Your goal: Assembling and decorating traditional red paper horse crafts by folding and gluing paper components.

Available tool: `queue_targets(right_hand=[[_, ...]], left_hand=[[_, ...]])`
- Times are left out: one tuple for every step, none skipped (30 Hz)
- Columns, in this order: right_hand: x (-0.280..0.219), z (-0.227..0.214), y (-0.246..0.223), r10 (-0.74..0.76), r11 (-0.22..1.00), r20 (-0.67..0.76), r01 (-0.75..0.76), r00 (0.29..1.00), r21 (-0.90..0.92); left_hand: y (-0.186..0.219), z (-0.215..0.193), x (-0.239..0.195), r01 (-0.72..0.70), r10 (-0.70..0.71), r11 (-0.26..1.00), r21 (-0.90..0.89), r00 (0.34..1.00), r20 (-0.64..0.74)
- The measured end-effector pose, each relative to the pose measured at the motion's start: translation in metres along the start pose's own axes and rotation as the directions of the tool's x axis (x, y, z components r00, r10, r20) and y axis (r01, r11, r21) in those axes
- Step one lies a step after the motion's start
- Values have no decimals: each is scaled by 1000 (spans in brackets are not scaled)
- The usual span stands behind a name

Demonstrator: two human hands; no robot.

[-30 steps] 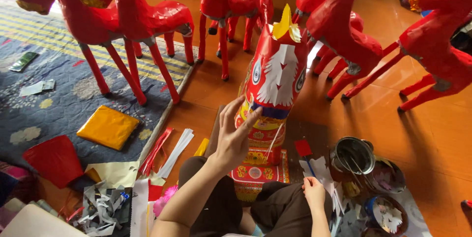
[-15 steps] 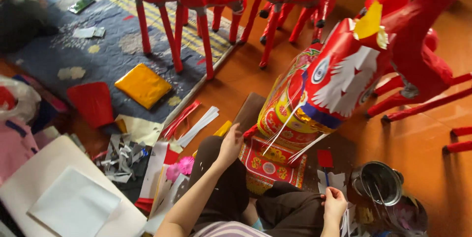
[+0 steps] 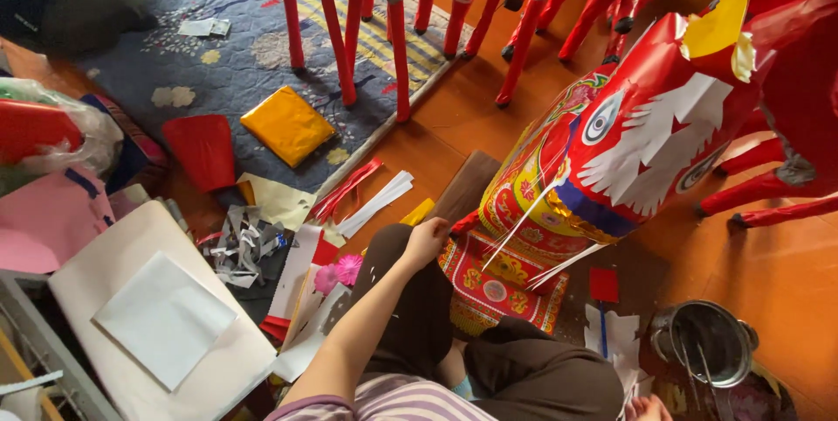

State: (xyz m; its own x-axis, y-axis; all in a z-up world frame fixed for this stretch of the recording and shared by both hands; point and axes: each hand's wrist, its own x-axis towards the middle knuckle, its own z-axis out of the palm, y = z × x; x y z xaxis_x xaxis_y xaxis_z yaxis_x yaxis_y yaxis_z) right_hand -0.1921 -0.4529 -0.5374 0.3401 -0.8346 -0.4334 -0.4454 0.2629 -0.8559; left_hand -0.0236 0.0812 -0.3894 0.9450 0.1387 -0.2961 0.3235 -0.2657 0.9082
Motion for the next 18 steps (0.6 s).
queue_targets(right_hand=[[15, -3, 10, 3, 1000, 3, -3, 1000, -4], [28, -12, 22, 44, 998, 38, -45, 998, 51], [42, -21, 34, 83, 990, 74, -90, 994, 105], [54, -37, 50, 124, 978, 103, -139, 987, 157], [67, -53, 65, 163, 960, 134, -188, 978, 208], [76, -80, 82, 202, 936, 152, -237, 967, 259], [55, -79, 72, 215, 937, 128, -242, 968, 254], [32, -80, 67, 117, 956, 50, -126, 992, 265], [11, -80, 60, 17, 965, -28, -9, 999, 262], [20, -81, 74, 36, 964, -69, -16, 997, 267], [31, -82, 87, 11, 950, -59, 8, 998, 312], [38, -86, 104, -9, 931, -58, 29, 998, 363], [35, -84, 105, 17, 928, -106, 24, 994, 372], [29, -86, 110, 30, 922, -84, 5, 996, 388], [26, -87, 114, 41, 915, -63, -13, 997, 404], [11, -85, 113, 76, 907, -122, -18, 990, 421], [-1, -83, 110, 67, 911, -107, -16, 992, 413], [-11, -80, 106, 57, 913, -94, -14, 994, 408]], left_hand=[[-15, 4, 13, 5, -5, 1000, 2, 1000, -3], [-32, 10, 23, -56, 57, 997, 50, 998, -35], [-50, 17, 32, -115, 122, 988, 100, 991, -63], [-46, 13, 28, -103, 109, 989, 103, 993, -54], [-41, 11, 25, -143, 154, 977, 160, 986, -61], [-38, 13, 19, -182, 198, 960, 215, 979, -52], [-51, 13, 28, -172, 183, 961, 214, 983, -29], [-64, 14, 39, -133, 144, 979, 153, 988, -63], [-76, 17, 51, -93, 102, 991, 91, 990, -96], [-67, 15, 39, -94, 100, 990, 101, 994, -52], [-56, 13, 29, -131, 143, 973, 188, 988, -51], [-44, 9, 22, -175, 193, 945, 278, 981, -37], [-42, 9, 18, -191, 194, 939, 287, 981, 17], [-38, 8, 14, -177, 190, 938, 299, 982, -16], [-34, 8, 12, -163, 187, 937, 309, 981, -49], [-39, 4, 10, -187, 191, 927, 325, 981, 20], [-43, 0, 9, -193, 203, 919, 345, 979, 7], [-45, -5, 12, -202, 219, 909, 364, 976, -4]])
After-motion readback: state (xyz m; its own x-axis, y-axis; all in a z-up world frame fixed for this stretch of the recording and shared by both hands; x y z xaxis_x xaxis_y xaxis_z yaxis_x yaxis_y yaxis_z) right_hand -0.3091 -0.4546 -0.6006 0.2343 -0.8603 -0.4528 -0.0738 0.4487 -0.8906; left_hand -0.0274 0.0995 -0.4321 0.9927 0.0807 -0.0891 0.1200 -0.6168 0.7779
